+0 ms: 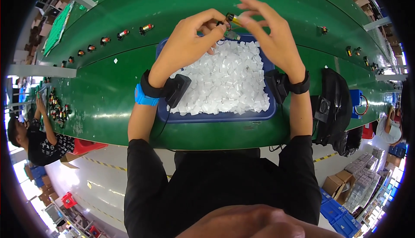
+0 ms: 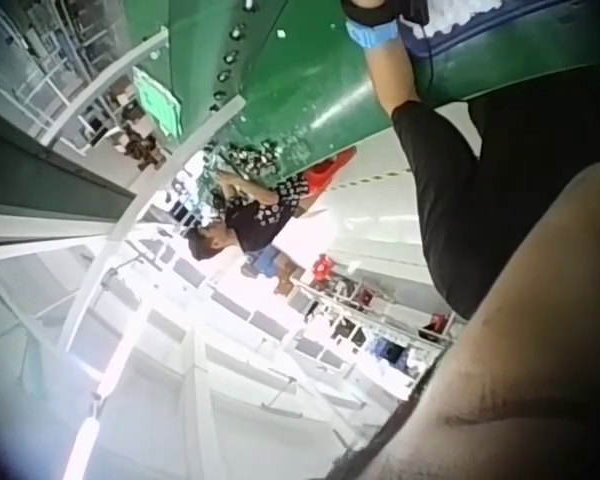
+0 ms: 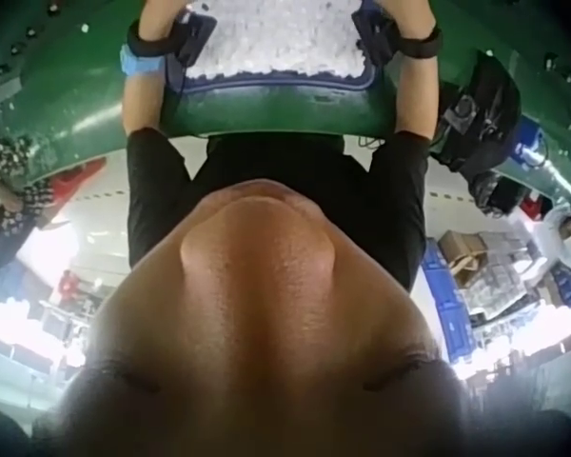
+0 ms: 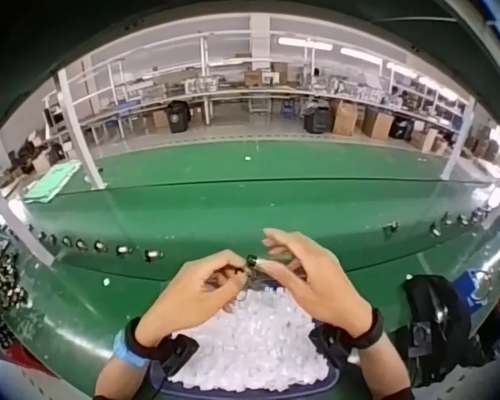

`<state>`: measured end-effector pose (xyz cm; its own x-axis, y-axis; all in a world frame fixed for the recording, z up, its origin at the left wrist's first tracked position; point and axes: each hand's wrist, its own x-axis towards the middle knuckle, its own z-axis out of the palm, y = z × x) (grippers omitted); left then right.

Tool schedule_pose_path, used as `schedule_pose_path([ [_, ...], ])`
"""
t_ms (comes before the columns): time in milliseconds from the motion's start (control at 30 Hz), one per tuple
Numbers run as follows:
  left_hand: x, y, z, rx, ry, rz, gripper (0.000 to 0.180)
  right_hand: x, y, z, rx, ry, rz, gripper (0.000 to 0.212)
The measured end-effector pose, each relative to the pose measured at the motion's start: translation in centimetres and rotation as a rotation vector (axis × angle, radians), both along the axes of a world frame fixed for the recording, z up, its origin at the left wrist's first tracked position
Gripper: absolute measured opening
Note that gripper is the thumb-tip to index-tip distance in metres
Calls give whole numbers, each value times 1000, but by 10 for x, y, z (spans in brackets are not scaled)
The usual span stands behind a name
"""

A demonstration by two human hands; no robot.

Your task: The person assembles electronic components by picking up a circuit board and a battery, applying a small white adhesive strip, and pressing the components together. They then wrap the wires around the assembly and place the completed unit onto the green workbench.

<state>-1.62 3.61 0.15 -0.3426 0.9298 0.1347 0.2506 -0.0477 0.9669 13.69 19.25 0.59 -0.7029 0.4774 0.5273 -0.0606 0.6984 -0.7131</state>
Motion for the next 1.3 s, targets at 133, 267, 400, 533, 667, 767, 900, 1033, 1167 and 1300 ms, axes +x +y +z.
schedule_pose_path([
  [133,12,1,5,-53,130,45,17,0,-3,-5,7,-151,195,20],
  [267,12,-1,6,-249,205,73,15,1,-7,1,-40,-76,261,21],
  [400,-3,6,-13,-38,-269,-115,16,1,-12,5,-81,-29,265,22],
  [533,-21,5,-15,66,-898,-388,19,2,-12,7,396,22,262,24],
  [667,-13,5,-7,-4,-825,-217,26,-3,-11,0,396,84,305,26],
  [767,-6,0,6,-114,-263,-23,30,0,-12,2,336,73,168,26],
  [900,-6,-4,8,-141,-263,-102,31,0,-12,2,402,126,162,24],
  [1033,4,-2,-2,-13,-23,-37,34,1,-10,2,599,137,83,23],
  [1167,8,0,3,67,-115,-54,39,0,-9,2,633,157,5,22],
  [1300,9,-1,3,103,-233,-83,38,-4,-15,-2,618,225,-59,23],
])
